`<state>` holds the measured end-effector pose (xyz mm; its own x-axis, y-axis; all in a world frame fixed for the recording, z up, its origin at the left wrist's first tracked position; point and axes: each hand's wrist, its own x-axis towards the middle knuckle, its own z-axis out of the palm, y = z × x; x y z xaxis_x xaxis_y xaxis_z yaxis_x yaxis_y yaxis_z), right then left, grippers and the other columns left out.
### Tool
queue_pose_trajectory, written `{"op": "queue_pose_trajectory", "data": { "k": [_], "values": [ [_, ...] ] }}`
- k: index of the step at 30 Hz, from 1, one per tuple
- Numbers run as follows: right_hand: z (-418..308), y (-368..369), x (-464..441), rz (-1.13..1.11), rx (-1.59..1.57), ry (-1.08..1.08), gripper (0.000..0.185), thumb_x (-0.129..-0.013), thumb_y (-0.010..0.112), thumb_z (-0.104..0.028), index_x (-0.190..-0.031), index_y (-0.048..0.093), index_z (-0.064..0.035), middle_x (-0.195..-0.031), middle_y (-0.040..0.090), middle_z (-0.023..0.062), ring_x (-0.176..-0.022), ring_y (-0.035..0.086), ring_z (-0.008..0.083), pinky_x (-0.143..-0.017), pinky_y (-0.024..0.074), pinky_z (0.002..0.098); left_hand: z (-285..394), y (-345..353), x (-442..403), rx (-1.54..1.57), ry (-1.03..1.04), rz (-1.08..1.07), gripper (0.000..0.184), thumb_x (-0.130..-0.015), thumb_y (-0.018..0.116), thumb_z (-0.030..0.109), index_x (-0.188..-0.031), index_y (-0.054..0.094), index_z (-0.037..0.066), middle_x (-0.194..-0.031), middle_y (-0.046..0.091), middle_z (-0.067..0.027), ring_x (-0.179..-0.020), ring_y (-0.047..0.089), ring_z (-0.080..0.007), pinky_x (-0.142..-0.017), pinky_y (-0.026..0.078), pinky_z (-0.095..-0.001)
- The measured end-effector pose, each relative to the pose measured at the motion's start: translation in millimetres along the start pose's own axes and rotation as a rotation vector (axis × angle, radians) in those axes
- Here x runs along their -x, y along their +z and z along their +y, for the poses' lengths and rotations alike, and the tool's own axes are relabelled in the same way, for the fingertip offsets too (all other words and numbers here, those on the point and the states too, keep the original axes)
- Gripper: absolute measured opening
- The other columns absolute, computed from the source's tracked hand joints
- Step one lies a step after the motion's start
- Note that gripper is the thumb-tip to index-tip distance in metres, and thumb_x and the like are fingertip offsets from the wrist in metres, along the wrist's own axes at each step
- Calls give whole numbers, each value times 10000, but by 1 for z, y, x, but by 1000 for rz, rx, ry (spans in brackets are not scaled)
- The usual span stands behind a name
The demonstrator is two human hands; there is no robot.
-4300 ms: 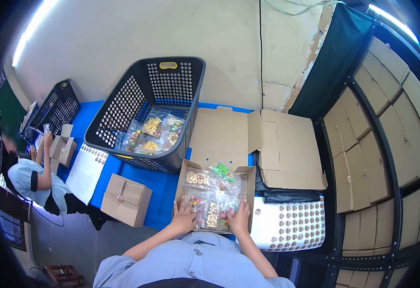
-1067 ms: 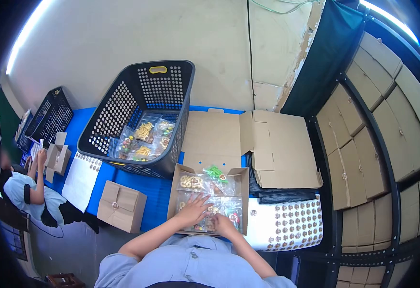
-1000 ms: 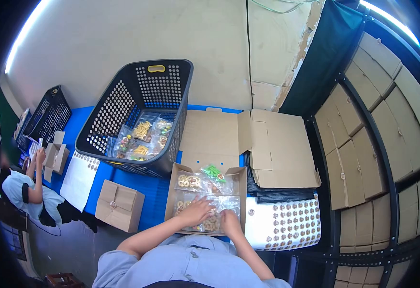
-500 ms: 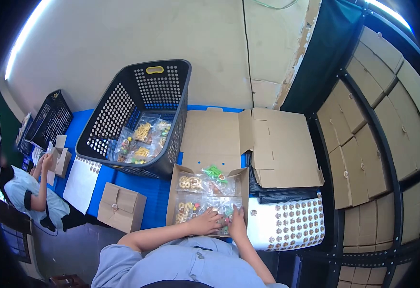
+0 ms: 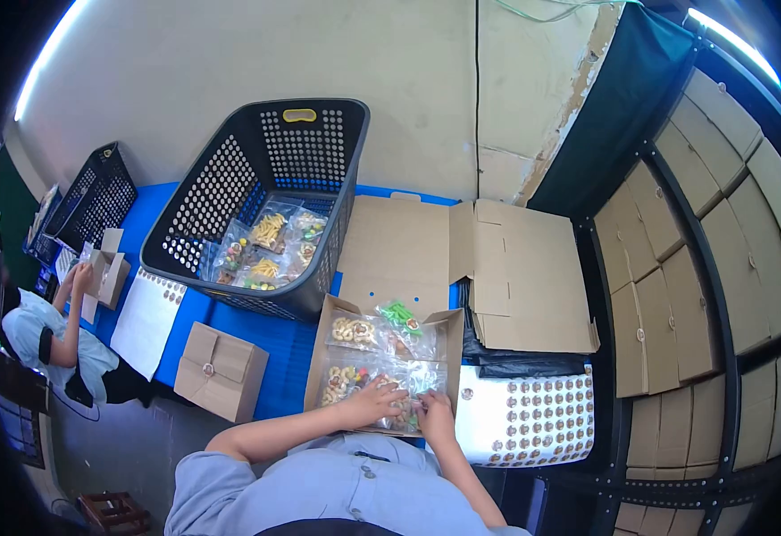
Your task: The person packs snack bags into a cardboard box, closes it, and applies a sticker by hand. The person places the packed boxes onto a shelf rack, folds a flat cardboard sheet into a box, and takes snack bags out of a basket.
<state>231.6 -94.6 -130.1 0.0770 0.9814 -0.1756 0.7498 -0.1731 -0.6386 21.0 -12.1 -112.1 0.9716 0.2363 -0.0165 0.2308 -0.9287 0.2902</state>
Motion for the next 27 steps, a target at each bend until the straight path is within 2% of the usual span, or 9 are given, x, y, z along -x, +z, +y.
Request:
{"op": "queue_pose_trajectory", "data": {
  "k": [3,4,8,11,17,21,23,25,27],
  "values": [
    [-13,1,3,127,23,70,564,-789,728,-190,-1287,536,-6,-1385,397,315,-1270,408,462,-1066,357,448,-4,-1,3,60,28,31,450,-778,596,45,-1212,543,148,-1479,332,-142,-1368,328,-349,-1127,224,-579],
    [-7,5,0,89,24,76,717,-748,765,-188,-1370,447,-27,-1442,269,351,-1316,335,491,-1085,336,449,-5,-3,3,39,22,14,427,-789,588,61,-1204,553,154,-1479,332,-142,-1369,329,-348,-1123,230,-583],
    [-5,7,-5,58,43,95,900,-684,808,-148,-1441,329,-58,-1471,190,352,-1324,326,493,-1089,333,446,-4,1,2,-15,7,23,347,-843,528,93,-1179,563,169,-1474,339,-137,-1376,325,-352,-1132,204,-597],
    [-11,5,-6,57,34,118,900,-684,803,-146,-1442,325,-69,-1476,184,347,-1340,292,499,-1090,330,448,-3,5,-2,-55,-15,-62,346,-846,522,95,-1181,569,171,-1479,336,-133,-1383,322,-348,-1131,197,-604],
    [-21,7,-6,72,184,71,933,-676,796,-115,-1459,289,-97,-1495,133,333,-1365,222,513,-1090,310,490,-3,4,-1,-45,-50,25,364,-858,507,127,-1213,580,163,-1394,429,-134,-1327,387,-332,-1110,216,-616],
    [-32,0,-6,125,52,84,982,-673,794,-95,-1481,236,-114,-1492,116,326,-1345,249,519,-1089,307,490,-1,-4,8,4,-67,74,387,-859,497,109,-1237,556,166,-1351,449,-133,-1307,396,-329,-1112,205,-617],
    [-41,-8,-8,161,33,110,1022,-701,769,-90,-1509,143,-115,-1475,80,359,-1332,251,543,-1058,335,514,-1,-8,9,56,-77,89,390,-853,498,96,-1234,543,168,-1330,452,-137,-1296,396,-335,-1115,205,-609],
    [-40,-9,-13,189,106,70,1027,-724,762,-101,-1519,112,-119,-1456,100,369,-1297,303,545,-1039,368,488,-2,-11,11,56,-113,113,379,-853,495,97,-1222,543,166,-1334,448,-143,-1296,394,-339,-1114,212,-600],
    [-41,-9,-17,237,-62,97,1053,-718,768,-86,-1521,88,-118,-1433,130,373,-1247,367,543,-1019,399,459,-1,-14,16,57,-145,114,367,-853,492,97,-1210,544,164,-1337,444,-150,-1297,392,-344,-1114,219,-591]
  ]
}}
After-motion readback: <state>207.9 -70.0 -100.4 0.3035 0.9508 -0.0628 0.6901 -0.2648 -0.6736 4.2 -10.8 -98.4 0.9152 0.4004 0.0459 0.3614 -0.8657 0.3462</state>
